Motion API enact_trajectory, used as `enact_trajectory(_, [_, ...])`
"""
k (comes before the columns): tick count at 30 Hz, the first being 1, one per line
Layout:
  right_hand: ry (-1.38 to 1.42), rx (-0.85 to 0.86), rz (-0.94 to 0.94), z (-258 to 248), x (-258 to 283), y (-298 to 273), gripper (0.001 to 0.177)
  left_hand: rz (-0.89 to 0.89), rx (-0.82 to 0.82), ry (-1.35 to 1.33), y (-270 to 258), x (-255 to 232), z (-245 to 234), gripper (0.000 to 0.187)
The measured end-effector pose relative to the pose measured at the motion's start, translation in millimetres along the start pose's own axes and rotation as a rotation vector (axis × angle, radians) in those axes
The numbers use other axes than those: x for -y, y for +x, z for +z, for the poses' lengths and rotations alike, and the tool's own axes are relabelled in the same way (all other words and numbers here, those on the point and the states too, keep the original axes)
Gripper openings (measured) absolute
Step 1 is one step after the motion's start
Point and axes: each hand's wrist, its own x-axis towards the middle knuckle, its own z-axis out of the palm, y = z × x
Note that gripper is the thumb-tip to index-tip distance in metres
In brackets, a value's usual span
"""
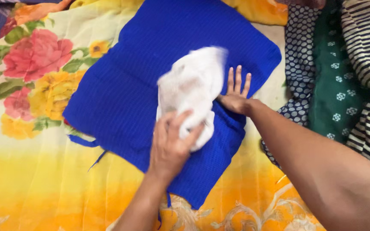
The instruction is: The person uses a white cloth to wipe and smooth a blue garment, a striped pillow, and a green patterned pillow on a bed. The hands repeatedly rub the surfaces of each item to flatten them.
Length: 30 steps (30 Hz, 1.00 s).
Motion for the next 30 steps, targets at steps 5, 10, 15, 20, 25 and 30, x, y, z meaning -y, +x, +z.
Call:
enact_trajectory(5, [0.101, -0.015, 0.098, -12.6, 10.5, -12.5, 0.113, -0.376, -0.172, 0.296, 18.0, 67.8, -33.7, 0.061])
enact_trajectory(10, [0.166, 0.074, 0.23, -52.5, 45.2, -50.1, 0.109, -0.203, 0.089, 0.126, -0.1, 52.9, -57.9, 0.073])
enact_trajectory(15, [0.134, 0.023, 0.274, -59.5, 60.7, -64.4, 0.105, -0.042, 0.174, -0.136, -23.7, -0.2, -53.6, 0.06])
enact_trajectory(20, [0.165, -0.001, 0.242, -49.1, 50.9, -58.0, 0.104, -0.018, 0.14, -0.298, -10.1, -32.0, -19.3, 0.05])
enact_trajectory(25, [0.203, -0.063, 0.141, -26.9, 30.1, -56.3, 0.098, -0.3, -0.098, -0.212, 35.3, -26.6, 7.0, 0.054])
enact_trajectory(30, [0.795, -0.293, -0.208, -42.9, 2.6, -72.1, 0.068, -0.601, -0.263, -0.307, 97.3, -25.1, 16.1, 0.051])
